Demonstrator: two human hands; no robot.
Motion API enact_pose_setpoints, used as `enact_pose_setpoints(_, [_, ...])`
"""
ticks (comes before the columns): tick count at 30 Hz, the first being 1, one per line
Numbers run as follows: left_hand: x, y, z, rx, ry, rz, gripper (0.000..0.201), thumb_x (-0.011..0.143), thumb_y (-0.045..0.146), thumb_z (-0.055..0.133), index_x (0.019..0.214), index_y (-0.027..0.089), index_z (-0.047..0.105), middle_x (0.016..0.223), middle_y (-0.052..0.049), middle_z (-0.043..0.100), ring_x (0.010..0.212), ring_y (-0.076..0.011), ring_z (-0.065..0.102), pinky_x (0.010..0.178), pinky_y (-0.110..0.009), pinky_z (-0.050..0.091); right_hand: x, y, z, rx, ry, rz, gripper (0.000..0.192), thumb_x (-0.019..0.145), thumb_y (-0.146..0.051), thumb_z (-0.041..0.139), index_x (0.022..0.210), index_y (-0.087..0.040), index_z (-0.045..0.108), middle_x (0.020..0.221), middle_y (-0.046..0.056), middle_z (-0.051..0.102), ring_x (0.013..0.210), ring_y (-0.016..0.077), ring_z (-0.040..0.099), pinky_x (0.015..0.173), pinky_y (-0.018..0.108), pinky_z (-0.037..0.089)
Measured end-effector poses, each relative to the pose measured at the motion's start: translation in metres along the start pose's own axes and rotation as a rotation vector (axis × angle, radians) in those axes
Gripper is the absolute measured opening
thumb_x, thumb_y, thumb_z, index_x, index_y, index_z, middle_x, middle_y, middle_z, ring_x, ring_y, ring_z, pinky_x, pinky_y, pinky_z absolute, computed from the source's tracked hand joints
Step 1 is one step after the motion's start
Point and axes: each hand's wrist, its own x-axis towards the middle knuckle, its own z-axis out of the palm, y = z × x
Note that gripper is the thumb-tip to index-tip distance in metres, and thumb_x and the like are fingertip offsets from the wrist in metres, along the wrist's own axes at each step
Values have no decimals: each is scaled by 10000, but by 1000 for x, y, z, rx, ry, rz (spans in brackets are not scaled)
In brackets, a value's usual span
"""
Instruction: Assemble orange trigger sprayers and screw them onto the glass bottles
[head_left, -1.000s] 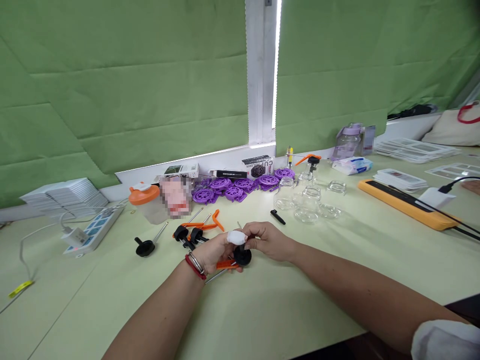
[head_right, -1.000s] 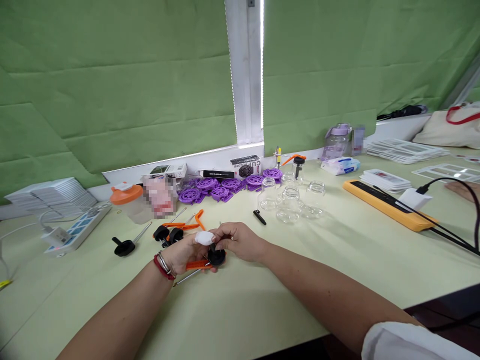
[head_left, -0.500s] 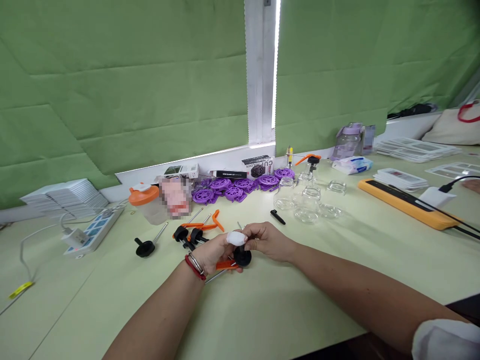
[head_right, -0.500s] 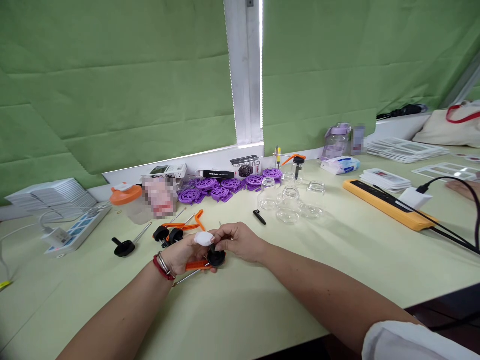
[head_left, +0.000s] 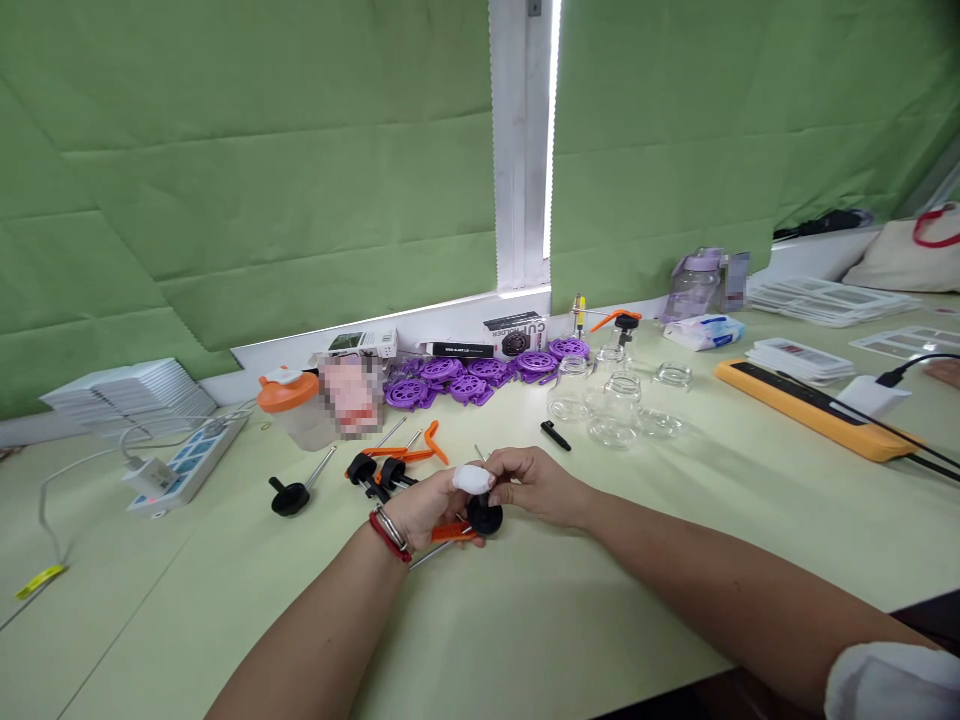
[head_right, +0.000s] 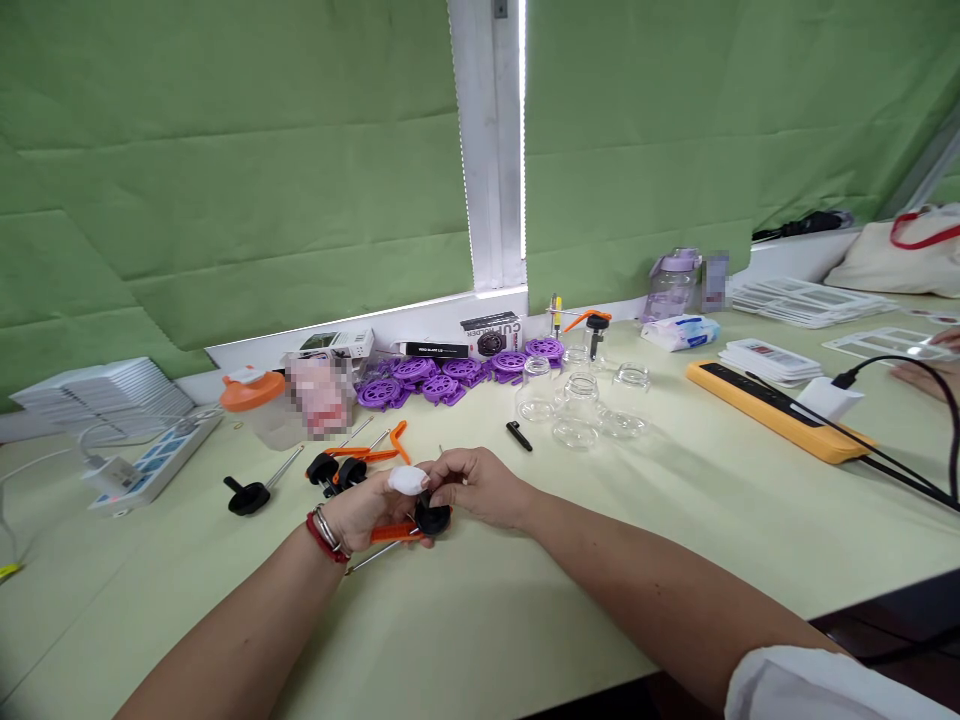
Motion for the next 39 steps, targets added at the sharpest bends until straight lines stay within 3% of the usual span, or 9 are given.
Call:
enact_pose_setpoints(14, [0, -2, 0, -24, 17, 28, 504, 611, 428, 613, 1047, 192, 517, 738, -18, 569, 533, -139, 547, 446, -235, 393, 0, -3, -2, -25, -20, -7, 91, 691, -224, 717, 748, -161, 682, 798, 9, 610, 760, 138, 569, 734, 280, 461])
enact_pose_setpoints(24, [-3, 2, 4, 3, 21, 18, 516, 619, 465, 613, 1053, 197, 532, 741, -23, 583, 488, -126, 529, 421, -222, 350, 0, -2, -1, -22, 0, 19, 130, 672, -251, 739, 734, -164, 664, 746, -3, 602, 721, 134, 558, 701, 279, 459])
enact_pose_setpoints(39, [0, -1, -2, 4, -13, 25, 521, 651, 467, 612, 1096, 210, 521, 739, -23, 581, 520, -138, 547, 466, -240, 377, 0, 0, -3, 19, -28, -33, 112, 723, -254, 702, 811, -187, 721, 857, 21, 661, 791, 140, 580, 758, 288, 460])
